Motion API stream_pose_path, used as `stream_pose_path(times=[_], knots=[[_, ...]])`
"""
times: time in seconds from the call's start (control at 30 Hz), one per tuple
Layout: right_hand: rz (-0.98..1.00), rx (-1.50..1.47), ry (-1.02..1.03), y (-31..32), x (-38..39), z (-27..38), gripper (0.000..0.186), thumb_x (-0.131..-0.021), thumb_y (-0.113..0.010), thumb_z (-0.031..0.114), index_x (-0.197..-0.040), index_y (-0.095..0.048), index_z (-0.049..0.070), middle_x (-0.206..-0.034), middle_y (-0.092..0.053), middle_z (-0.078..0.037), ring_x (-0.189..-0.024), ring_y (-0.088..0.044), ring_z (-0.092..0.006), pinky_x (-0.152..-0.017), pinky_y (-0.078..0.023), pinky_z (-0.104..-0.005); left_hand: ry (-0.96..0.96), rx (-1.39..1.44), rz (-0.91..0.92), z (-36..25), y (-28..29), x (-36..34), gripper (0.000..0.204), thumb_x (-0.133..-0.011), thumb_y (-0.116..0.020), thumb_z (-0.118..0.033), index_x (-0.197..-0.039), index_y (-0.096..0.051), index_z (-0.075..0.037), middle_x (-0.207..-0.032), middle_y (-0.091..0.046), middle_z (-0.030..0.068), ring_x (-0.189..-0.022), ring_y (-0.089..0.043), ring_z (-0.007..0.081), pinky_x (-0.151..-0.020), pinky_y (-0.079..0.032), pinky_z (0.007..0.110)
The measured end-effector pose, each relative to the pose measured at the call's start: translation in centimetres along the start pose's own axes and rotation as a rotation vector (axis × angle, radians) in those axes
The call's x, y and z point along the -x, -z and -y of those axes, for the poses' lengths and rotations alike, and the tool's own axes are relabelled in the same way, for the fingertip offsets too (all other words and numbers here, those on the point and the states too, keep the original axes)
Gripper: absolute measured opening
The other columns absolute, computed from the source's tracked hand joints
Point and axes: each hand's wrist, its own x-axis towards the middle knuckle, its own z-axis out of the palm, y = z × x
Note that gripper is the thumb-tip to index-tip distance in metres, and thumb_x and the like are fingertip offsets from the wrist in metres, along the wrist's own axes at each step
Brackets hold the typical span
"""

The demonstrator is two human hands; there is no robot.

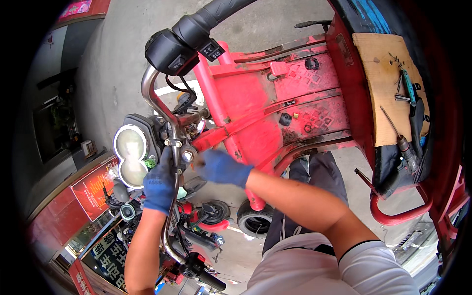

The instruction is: The person repairs the handlebars of a red three-wheeled electric vehicle. They use a cordless drill to remove and install screws on the handlebar grips and controls, and manually adjust the position of the handlebars and wires.

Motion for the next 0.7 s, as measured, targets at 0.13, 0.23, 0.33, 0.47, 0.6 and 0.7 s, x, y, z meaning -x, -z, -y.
stream_pose_path(times=[0.13, 0.23, 0.33, 0.47, 0.6, 0.7], knots=[[-0.088, -0.003, 0.003, -6.0, 1.0, 0.1, 0.023, -0.084, -0.058, 0.023, -0.091, -0.067, 0.003, -0.083, -0.066, -0.019, -0.08, -0.065, -0.0359, -0.072, -0.05, -0.0413, 0.007, 0.041, 0.044, -0.4, -0.3, -1.0, 0.053, -0.084, -0.059, -0.015, -0.135, -0.046, -0.007, -0.088, -0.067, 0.023, -0.082, -0.066, 0.0405, -0.071, -0.05, 0.05], [-0.133, -0.11, -0.027, -4.5, 1.1, -0.3, 0.022, -0.084, -0.059, 0.023, -0.091, -0.067, 0.004, -0.082, -0.066, -0.02, -0.079, -0.065, -0.0355, -0.072, -0.05, -0.0417, 0.023, 0.216, -0.047, -0.2, -0.5, -0.4, 0.041, -0.09, -0.054, -0.013, -0.131, -0.05, -0.006, -0.098, -0.067, 0.0237, -0.092, -0.065, 0.0411, -0.078, -0.05, 0.048], [-0.289, -0.155, -0.145, -1.1, 0.7, -1.9, 0.023, -0.085, -0.055, 0.023, -0.086, -0.067, 0.003, -0.085, -0.066, -0.022, -0.084, -0.065, -0.0374, -0.077, -0.051, -0.0448, 0.092, 0.37, -0.14, -0.2, -0.7, 0.5, 0.029, -0.097, -0.045, -0.011, -0.122, -0.057, -0.005, -0.109, -0.065, 0.0223, -0.101, -0.063, 0.0406, -0.084, -0.049, 0.046], [-0.362, -0.067, -0.168, 1.0, -1.4, -4.4, 0.023, -0.086, -0.055, 0.022, -0.093, -0.068, 0.004, -0.088, -0.067, -0.023, -0.08, -0.067, -0.0356, -0.076, -0.053, -0.043, 0.07, 0.275, -0.129, 0.1, -1.3, -0.1, 0.028, -0.096, -0.045, -0.01, -0.119, -0.059, -0.003, -0.107, -0.066, 0.0209, -0.101, -0.063, 0.0362, -0.086, -0.049, 0.041], [-0.349, -0.239, -0.074, 1.1, -4.3, -4.0, 0.025, -0.084, -0.056, 0.02, -0.101, -0.066, 0.005, -0.086, -0.065, -0.021, -0.084, -0.063, -0.0389, -0.076, -0.049, -0.0458, 0.184, 0.325, -0.097, -0.5, -1.8, -0.9, 0.029, -0.094, -0.043, -0.009, -0.116, -0.061, -0.001, -0.104, -0.067, 0.0205, -0.096, -0.065, 0.0348, -0.086, -0.049, 0.04], [-0.32, -0.007, 0.071, 1.1, -6.5, -4.4, 0.031, -0.084, -0.056, 0.026, -0.105, -0.068, 0.007, -0.104, -0.066, -0.021, -0.099, -0.063, -0.0368, -0.09, -0.049, -0.0454, 0.273, 0.435, -0.117, -0.9, -2.5, -1.5, 0.031, -0.091, -0.04, -0.007, -0.11, -0.063, 0.001, -0.099, -0.067, 0.0214, -0.09, -0.065, 0.0334, -0.083, -0.05, 0.04]])
